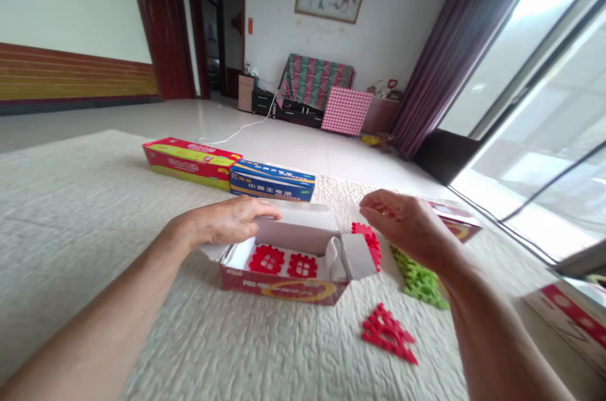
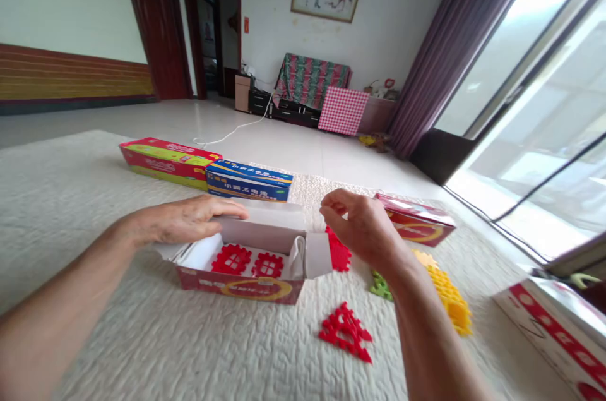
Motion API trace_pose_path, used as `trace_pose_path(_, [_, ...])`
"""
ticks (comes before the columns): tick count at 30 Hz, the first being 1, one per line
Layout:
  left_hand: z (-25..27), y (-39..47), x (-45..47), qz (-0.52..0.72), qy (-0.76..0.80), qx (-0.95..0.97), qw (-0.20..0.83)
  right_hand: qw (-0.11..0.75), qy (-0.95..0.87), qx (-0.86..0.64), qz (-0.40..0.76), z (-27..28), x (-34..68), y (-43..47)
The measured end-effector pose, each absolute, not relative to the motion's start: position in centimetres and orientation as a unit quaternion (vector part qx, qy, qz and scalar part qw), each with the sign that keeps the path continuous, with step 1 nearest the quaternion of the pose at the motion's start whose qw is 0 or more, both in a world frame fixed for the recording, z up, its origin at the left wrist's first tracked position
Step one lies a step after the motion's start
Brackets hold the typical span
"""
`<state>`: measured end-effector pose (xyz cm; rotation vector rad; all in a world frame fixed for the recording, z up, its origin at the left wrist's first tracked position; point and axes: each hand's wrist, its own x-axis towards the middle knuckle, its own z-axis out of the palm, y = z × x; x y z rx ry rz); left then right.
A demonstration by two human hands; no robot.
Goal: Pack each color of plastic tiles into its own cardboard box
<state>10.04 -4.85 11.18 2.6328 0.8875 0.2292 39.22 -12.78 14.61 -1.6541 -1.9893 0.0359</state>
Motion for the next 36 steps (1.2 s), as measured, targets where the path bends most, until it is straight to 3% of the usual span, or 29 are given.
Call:
trace_pose_path(9, [10.2,-4.1,9.6,0.075,0.325,0.927,0.174,0.150,-0.746,-0.647,-0.060,6.7,44.2,-15.4])
trace_pose_path(15, [9.7,-3.7,9.6,0.093,0.325,0.924,0.179,0.108,-0.737,-0.660,-0.103,5.8,43.9,-15.7])
trace_pose_path(27, [9.7,-3.6,9.5,0.090,0.328,0.925,0.169,0.120,-0.735,-0.658,-0.111,5.6,44.0,-15.9])
trace_pose_path(33, [9.7,-3.5,9.5,0.087,0.323,0.926,0.174,0.224,-0.713,-0.662,0.056,6.9,44.5,-15.8])
trace_pose_path(36, [9.7,-3.7,9.6,0.091,0.331,0.922,0.179,0.227,-0.710,-0.644,0.174,7.3,45.1,-16.0])
